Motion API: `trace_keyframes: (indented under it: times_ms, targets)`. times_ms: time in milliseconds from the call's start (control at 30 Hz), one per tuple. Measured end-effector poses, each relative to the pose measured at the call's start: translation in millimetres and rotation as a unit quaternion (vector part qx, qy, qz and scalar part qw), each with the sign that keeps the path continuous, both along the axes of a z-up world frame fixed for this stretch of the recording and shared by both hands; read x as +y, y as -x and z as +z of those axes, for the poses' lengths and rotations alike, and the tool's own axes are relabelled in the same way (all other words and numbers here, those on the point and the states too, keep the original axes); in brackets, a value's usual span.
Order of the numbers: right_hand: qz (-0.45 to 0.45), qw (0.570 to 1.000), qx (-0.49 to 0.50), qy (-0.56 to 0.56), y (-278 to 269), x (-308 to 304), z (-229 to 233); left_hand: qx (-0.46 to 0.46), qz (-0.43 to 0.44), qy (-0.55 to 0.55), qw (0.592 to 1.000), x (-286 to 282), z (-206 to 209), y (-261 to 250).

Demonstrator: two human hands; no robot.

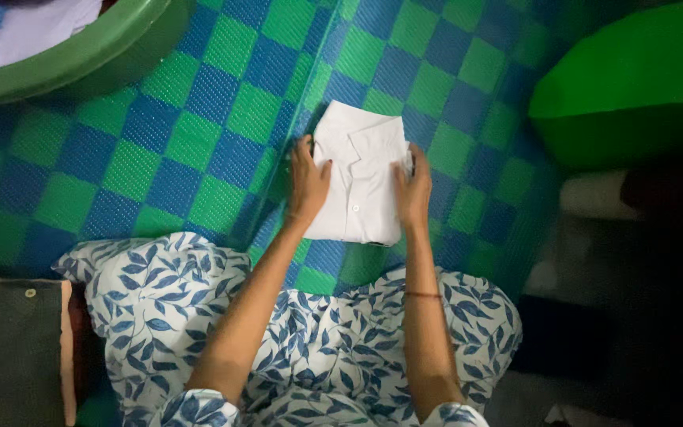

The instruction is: The person sits on a mat and folds a white shirt, a blue shirt, and a light blue shirt one by one. They smooth out each garment, fold the sleeves and body, and stack the folded items on a pile to their left.

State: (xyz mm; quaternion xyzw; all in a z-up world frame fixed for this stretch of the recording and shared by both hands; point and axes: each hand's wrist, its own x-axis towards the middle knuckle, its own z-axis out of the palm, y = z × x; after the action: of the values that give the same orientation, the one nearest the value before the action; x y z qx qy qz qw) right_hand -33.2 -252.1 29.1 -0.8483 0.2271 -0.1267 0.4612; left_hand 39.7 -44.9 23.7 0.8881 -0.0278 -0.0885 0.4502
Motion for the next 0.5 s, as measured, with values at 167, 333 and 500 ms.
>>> trace_keyframes:
  times_ms: [167,333,500]
  targets:
    - [0.116,0.964,0.036,0.238,33.0,56.1,25.5,-0.17,-0.166,-0.262,0.935,-13.3,42.7,72.6]
    - [0.155,0.935,0.105,0.3,30.5,76.4,-4.7,-0.172,-0.165,-0.244,0.94,-19.3,4.1,84.5]
    - [0.153,0.943,0.077,0.284,32.2,72.5,-16.7,-0.193,-0.177,-0.29,0.921,-15.7,-11.0,82.5]
